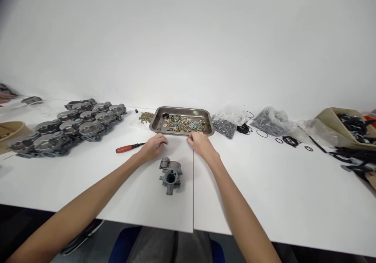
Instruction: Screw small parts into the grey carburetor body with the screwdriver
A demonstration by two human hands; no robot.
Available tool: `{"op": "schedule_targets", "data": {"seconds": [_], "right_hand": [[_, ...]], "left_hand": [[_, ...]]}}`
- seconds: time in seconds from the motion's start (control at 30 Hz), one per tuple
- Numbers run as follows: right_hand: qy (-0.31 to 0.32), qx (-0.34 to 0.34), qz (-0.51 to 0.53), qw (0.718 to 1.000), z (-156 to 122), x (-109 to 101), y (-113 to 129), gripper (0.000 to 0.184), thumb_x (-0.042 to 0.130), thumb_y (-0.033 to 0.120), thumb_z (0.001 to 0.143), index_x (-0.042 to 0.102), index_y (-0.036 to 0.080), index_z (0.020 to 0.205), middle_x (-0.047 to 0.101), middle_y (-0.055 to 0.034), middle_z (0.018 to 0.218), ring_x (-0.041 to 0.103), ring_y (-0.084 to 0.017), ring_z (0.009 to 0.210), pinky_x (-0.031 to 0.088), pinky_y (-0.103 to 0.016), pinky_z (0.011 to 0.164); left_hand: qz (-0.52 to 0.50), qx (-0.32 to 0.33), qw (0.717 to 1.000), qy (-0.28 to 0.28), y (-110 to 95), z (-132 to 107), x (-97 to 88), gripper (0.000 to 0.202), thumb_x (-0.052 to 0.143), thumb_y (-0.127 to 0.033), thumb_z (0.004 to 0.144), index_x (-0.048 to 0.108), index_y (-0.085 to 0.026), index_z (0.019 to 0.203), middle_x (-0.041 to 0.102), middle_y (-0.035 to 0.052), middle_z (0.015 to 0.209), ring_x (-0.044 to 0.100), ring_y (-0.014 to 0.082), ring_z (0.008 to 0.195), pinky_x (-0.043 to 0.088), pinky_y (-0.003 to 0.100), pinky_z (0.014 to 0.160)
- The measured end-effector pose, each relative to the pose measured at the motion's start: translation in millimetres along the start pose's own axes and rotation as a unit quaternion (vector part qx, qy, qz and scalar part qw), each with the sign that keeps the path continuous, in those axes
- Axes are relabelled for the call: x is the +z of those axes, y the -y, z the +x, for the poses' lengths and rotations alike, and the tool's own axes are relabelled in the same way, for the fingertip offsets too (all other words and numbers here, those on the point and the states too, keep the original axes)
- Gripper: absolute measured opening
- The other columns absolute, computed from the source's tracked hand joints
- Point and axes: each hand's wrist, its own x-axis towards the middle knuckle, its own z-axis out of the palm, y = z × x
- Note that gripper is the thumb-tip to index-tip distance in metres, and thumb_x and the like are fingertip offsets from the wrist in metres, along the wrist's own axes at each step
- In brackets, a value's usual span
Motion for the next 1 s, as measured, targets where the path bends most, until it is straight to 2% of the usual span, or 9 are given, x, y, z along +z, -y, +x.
{"op": "schedule_targets", "data": {"seconds": [0.07, 0.17, 0.3, 0.4, 0.5, 0.6, 0.7, 0.87, 1.0], "right_hand": [[0.021, -0.01, 0.005, 1.0, 1.2, -7.0, -4.8, 0.019, 0.05, 0.022, 0.09, 0.067, 0.016, 0.091, 0.069, -0.0098, 0.093, 0.06, -0.02, 0.084, 0.038, -0.029, 0.067], [0.047, -0.027, 0.015, 0.998, 13.0, -21.4, -5.8, 0.019, 0.051, 0.023, 0.089, 0.069, 0.017, 0.091, 0.07, -0.0085, 0.093, 0.061, -0.02, 0.085, 0.04, -0.028, 0.067], [0.048, -0.068, 0.032, 0.996, 56.3, -27.0, 10.4, 0.019, 0.052, 0.021, 0.087, 0.07, 0.014, 0.089, 0.071, -0.0093, 0.091, 0.061, -0.018, 0.08, 0.041, -0.028, 0.068], [0.06, -0.092, 0.048, 0.993, 95.4, -11.5, 32.7, 0.015, 0.056, 0.017, 0.084, 0.071, 0.015, 0.088, 0.071, -0.0077, 0.086, 0.06, -0.016, 0.074, 0.04, -0.026, 0.065], [0.075, -0.114, 0.073, 0.988, 123.8, 16.7, 54.8, 0.012, 0.062, 0.015, 0.081, 0.071, 0.014, 0.088, 0.071, -0.0078, 0.088, 0.061, -0.015, 0.074, 0.04, -0.024, 0.063], [0.088, -0.133, 0.103, 0.982, 138.9, 46.2, 66.2, 0.012, 0.066, 0.017, 0.082, 0.072, 0.013, 0.091, 0.072, -0.0089, 0.095, 0.062, -0.016, 0.081, 0.042, -0.023, 0.067], [0.103, -0.137, 0.127, 0.977, 147.4, 65.2, 63.7, 0.017, 0.071, 0.02, 0.079, 0.072, 0.013, 0.095, 0.072, -0.009, 0.103, 0.063, -0.017, 0.089, 0.046, -0.024, 0.073], [0.149, -0.099, 0.126, 0.976, 154.2, 70.3, 54.5, 0.012, 0.074, 0.011, 0.072, 0.074, 0.015, 0.084, 0.074, -0.0085, 0.093, 0.066, -0.019, 0.084, 0.048, -0.025, 0.069], [0.138, -0.084, 0.131, 0.978, 151.1, 68.0, 57.0, 0.012, 0.072, 0.003, 0.07, 0.071, 0.014, 0.074, 0.074, -0.008, 0.088, 0.065, -0.018, 0.078, 0.047, -0.023, 0.064]], "left_hand": [[0.002, -0.003, 1.0, -0.022, -1.4, 0.3, -1.4, 0.024, 0.042, -0.005, 0.078, 0.062, -0.017, 0.077, 0.062, 0.0078, 0.085, 0.058, 0.0167, 0.084, 0.048, 0.029, 0.078], [0.002, -0.006, 0.999, -0.052, -0.5, 0.1, -5.1, 0.023, 0.04, -0.001, 0.07, 0.054, -0.018, 0.061, 0.057, 0.0054, 0.071, 0.053, 0.0146, 0.071, 0.042, 0.026, 0.067], [-0.001, -0.007, 0.998, -0.06, 5.8, -0.7, -9.9, 0.02, 0.037, 0.001, 0.054, 0.041, -0.018, 0.049, 0.046, 0.0002, 0.05, 0.041, 0.0105, 0.052, 0.031, 0.023, 0.054], [0.005, -0.011, 0.998, -0.059, 8.9, -0.2, -12.0, 0.019, 0.036, 0.0, 0.051, 0.038, -0.018, 0.046, 0.044, -0.0009, 0.046, 0.038, 0.0094, 0.048, 0.029, 0.022, 0.051], [0.009, -0.018, 0.999, -0.051, 10.3, -0.3, -11.3, 0.018, 0.037, 0.0, 0.05, 0.039, -0.018, 0.046, 0.046, -0.0011, 0.045, 0.039, 0.0088, 0.047, 0.029, 0.02, 0.05], [0.002, -0.033, 0.999, -0.042, 12.0, -1.7, -8.0, 0.018, 0.037, 0.0, 0.051, 0.041, -0.017, 0.047, 0.047, -0.0011, 0.046, 0.041, 0.0085, 0.047, 0.031, 0.02, 0.05], [-0.01, -0.052, 0.998, -0.042, 14.5, -2.6, -5.3, 0.018, 0.036, -0.001, 0.052, 0.042, -0.017, 0.047, 0.048, -0.0013, 0.047, 0.042, 0.0085, 0.048, 0.032, 0.02, 0.051], [-0.031, -0.071, 0.995, -0.055, 16.5, -2.1, -6.5, 0.017, 0.035, -0.001, 0.051, 0.043, -0.016, 0.046, 0.047, -0.0018, 0.046, 0.041, 0.0079, 0.047, 0.03, 0.019, 0.051], [-0.041, -0.077, 0.994, -0.069, 14.5, -2.9, -8.3, 0.017, 0.035, -0.002, 0.051, 0.043, -0.016, 0.045, 0.045, -0.002, 0.045, 0.038, 0.0075, 0.046, 0.028, 0.019, 0.049]]}}
